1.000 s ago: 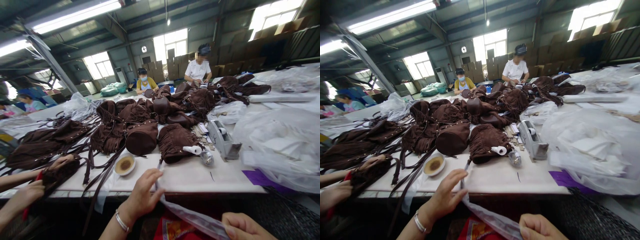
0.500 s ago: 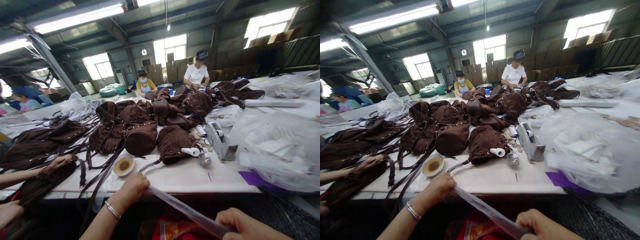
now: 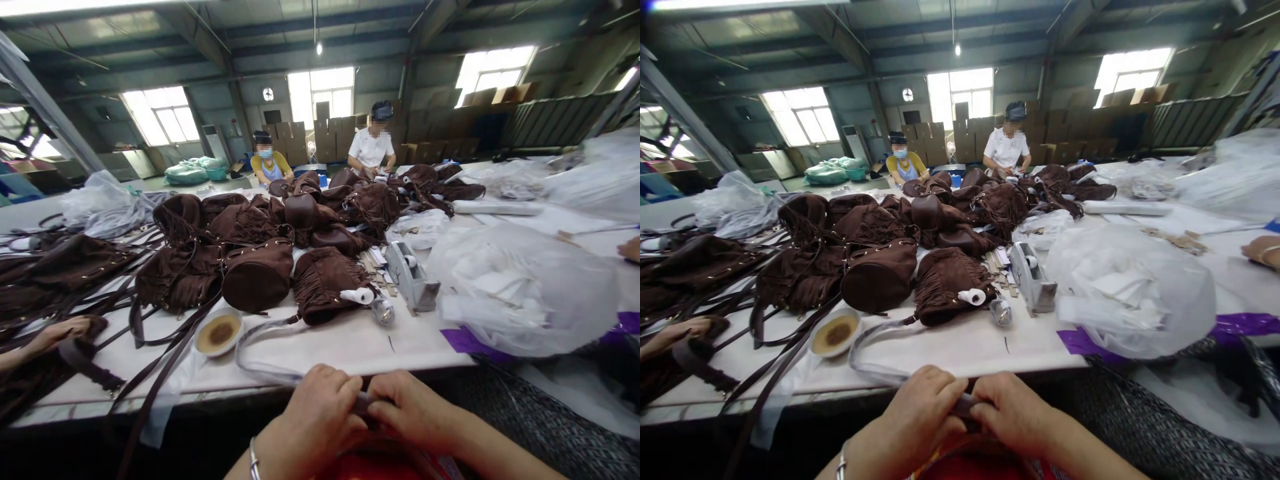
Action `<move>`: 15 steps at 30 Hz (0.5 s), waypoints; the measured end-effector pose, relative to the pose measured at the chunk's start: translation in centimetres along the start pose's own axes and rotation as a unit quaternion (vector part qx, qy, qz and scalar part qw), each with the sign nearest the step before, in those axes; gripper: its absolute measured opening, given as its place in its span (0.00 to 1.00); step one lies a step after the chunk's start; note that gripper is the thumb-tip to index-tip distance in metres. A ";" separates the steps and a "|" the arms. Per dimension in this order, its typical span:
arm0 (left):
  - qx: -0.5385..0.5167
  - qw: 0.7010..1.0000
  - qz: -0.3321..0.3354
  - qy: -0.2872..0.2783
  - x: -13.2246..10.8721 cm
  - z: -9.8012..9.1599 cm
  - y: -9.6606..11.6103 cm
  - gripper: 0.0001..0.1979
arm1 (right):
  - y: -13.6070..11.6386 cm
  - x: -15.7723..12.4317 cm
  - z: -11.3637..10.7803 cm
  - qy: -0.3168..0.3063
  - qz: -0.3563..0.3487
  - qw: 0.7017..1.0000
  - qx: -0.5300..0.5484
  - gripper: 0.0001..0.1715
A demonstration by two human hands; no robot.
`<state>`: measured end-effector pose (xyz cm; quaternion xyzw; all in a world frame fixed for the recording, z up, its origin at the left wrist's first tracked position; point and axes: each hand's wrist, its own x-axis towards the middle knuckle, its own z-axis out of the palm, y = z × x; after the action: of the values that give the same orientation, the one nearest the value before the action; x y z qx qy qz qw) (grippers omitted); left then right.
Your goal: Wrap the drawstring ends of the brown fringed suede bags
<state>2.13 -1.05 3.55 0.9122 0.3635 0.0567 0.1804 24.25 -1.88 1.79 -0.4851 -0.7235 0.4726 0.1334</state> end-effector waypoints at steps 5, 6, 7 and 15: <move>-0.003 0.999 -0.042 0.000 -2.1 0.4 -3.5 0.12 | 2.3 -0.5 -1.6 -0.094 0.046 0.994 0.016 0.12; -0.006 0.997 -0.075 0.008 -3.4 -0.2 -5.0 0.13 | 3.4 -1.1 -2.1 -0.115 0.067 0.991 0.027 0.13; -0.004 0.994 -0.111 0.005 -4.8 -0.7 -6.5 0.13 | 4.5 -1.7 -2.7 -0.128 0.087 0.987 0.038 0.12; -0.038 0.964 -0.256 -0.059 -8.0 -1.6 -7.7 0.11 | 3.8 -1.9 -3.7 -0.083 0.055 0.994 -0.049 0.07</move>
<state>-9.01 -0.91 2.41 0.7828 0.5712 -0.0309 0.2448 29.81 -1.11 1.09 -0.4896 -0.7265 0.4817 0.0226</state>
